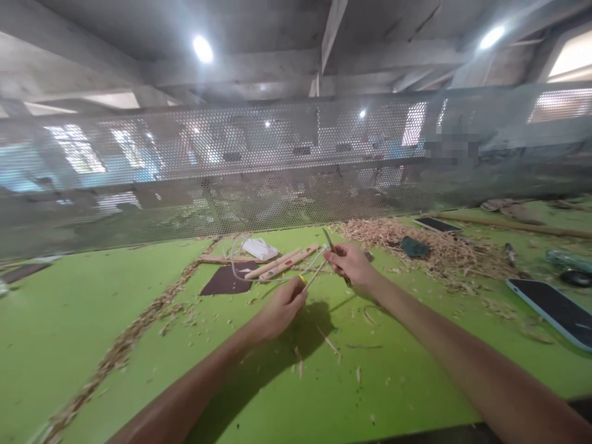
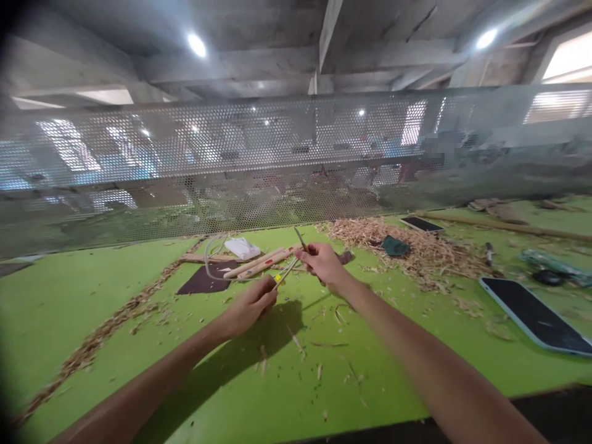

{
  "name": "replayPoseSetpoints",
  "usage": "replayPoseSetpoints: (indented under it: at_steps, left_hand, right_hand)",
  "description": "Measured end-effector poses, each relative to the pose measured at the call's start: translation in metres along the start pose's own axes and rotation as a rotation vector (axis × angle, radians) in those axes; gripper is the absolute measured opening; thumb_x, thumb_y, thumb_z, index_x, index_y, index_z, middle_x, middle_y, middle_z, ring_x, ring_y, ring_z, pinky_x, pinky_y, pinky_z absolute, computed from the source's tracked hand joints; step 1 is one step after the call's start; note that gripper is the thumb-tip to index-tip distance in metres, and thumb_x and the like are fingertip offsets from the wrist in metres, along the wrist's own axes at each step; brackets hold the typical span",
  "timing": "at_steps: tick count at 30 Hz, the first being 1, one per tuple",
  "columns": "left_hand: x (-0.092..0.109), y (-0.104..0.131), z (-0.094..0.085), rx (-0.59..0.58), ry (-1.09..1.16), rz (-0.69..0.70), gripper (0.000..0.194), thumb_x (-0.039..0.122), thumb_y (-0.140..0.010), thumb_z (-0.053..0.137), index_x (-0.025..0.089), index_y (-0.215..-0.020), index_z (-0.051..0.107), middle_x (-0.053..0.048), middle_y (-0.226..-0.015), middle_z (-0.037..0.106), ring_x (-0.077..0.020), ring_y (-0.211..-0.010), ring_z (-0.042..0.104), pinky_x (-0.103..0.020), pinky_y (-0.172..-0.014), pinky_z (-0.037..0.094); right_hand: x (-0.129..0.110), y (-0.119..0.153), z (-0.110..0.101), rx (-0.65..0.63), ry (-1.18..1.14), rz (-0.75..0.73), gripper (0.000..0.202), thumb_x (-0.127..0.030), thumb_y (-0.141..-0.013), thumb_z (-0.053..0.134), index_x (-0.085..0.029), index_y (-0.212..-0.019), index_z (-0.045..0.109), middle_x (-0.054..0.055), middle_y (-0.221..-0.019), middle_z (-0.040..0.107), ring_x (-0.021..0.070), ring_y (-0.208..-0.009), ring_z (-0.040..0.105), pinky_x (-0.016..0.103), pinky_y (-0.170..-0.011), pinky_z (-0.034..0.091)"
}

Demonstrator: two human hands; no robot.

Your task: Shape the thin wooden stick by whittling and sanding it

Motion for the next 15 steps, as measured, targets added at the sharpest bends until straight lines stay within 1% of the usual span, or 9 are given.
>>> replayPoseSetpoints:
  at_steps: [3,5,8,10,12,14,15]
  left_hand:
    - [0.000,0.000,0.006,-0.011,0.128,0.012,0.031,0.051,-0.105,0.043,0.023,-0.094,0.046,0.006,-0.072,0.043,-0.0122,-0.057,0.035,-0.025,-0.053,0.030]
    - [0.001,-0.001,0.009,-0.014,0.190,0.026,0.032,0.053,-0.106,0.043,0.022,-0.095,0.046,0.007,-0.072,0.042,-0.0110,-0.056,0.032,-0.024,-0.051,0.028]
    - [0.003,-0.001,0.011,-0.029,0.293,0.007,0.030,0.050,-0.106,0.045,0.021,-0.098,0.048,0.007,-0.072,0.040,-0.0097,-0.054,0.030,-0.023,-0.049,0.025]
    - [0.002,0.000,0.012,-0.050,0.398,-0.037,0.024,0.044,-0.106,0.044,0.021,-0.102,0.050,0.007,-0.071,0.040,-0.0091,-0.053,0.030,-0.023,-0.048,0.023]
    - [0.003,0.003,0.012,-0.069,0.515,-0.073,0.019,0.038,-0.107,0.043,0.020,-0.106,0.051,0.008,-0.071,0.037,-0.0086,-0.052,0.028,-0.022,-0.049,0.021]
    - [0.005,0.004,0.010,-0.079,0.609,-0.080,0.019,0.038,-0.107,0.046,0.021,-0.108,0.052,0.008,-0.070,0.034,-0.0082,-0.052,0.025,-0.021,-0.049,0.019]
    - [0.006,0.004,0.009,-0.083,0.645,-0.079,0.021,0.041,-0.107,0.047,0.021,-0.108,0.052,0.009,-0.070,0.031,-0.0080,-0.052,0.023,-0.021,-0.048,0.018]
  right_hand:
    - [-0.007,0.006,0.019,-0.071,-0.044,-0.001,0.047,-0.058,-0.080,0.085,-0.018,-0.082,0.060,-0.007,-0.057,0.047,0.0071,-0.047,0.037,0.021,-0.045,0.026]
    - [-0.011,0.010,0.029,-0.117,-0.050,-0.008,0.049,-0.059,-0.080,0.084,-0.018,-0.080,0.058,-0.008,-0.055,0.045,0.0068,-0.046,0.035,0.021,-0.044,0.026]
    - [-0.011,0.013,0.036,-0.173,-0.007,-0.020,0.047,-0.059,-0.085,0.080,-0.018,-0.081,0.058,-0.007,-0.056,0.046,0.0072,-0.046,0.037,0.022,-0.045,0.029]
    - [-0.012,0.010,0.029,-0.144,0.031,-0.065,0.040,-0.056,-0.093,0.074,-0.018,-0.088,0.062,-0.004,-0.062,0.051,0.0083,-0.049,0.040,0.022,-0.044,0.032]
    - [-0.015,0.006,0.012,-0.052,0.081,-0.143,0.033,-0.052,-0.099,0.066,-0.019,-0.099,0.067,0.000,-0.071,0.058,0.0095,-0.051,0.043,0.022,-0.044,0.035]
    - [-0.021,0.003,-0.003,0.026,0.185,-0.224,0.033,-0.049,-0.104,0.057,-0.019,-0.110,0.070,0.003,-0.076,0.061,0.0107,-0.052,0.045,0.023,-0.043,0.036]
    - [-0.024,0.003,-0.006,0.042,0.262,-0.263,0.035,-0.048,-0.106,0.053,-0.019,-0.115,0.071,0.004,-0.077,0.062,0.0117,-0.052,0.046,0.024,-0.043,0.038]
Point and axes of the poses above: each hand's wrist, its own y-axis away from the middle knuckle, its own z-axis out of the palm, x = y × z, the point moved 9 cm from there along -y, towards the middle knuckle
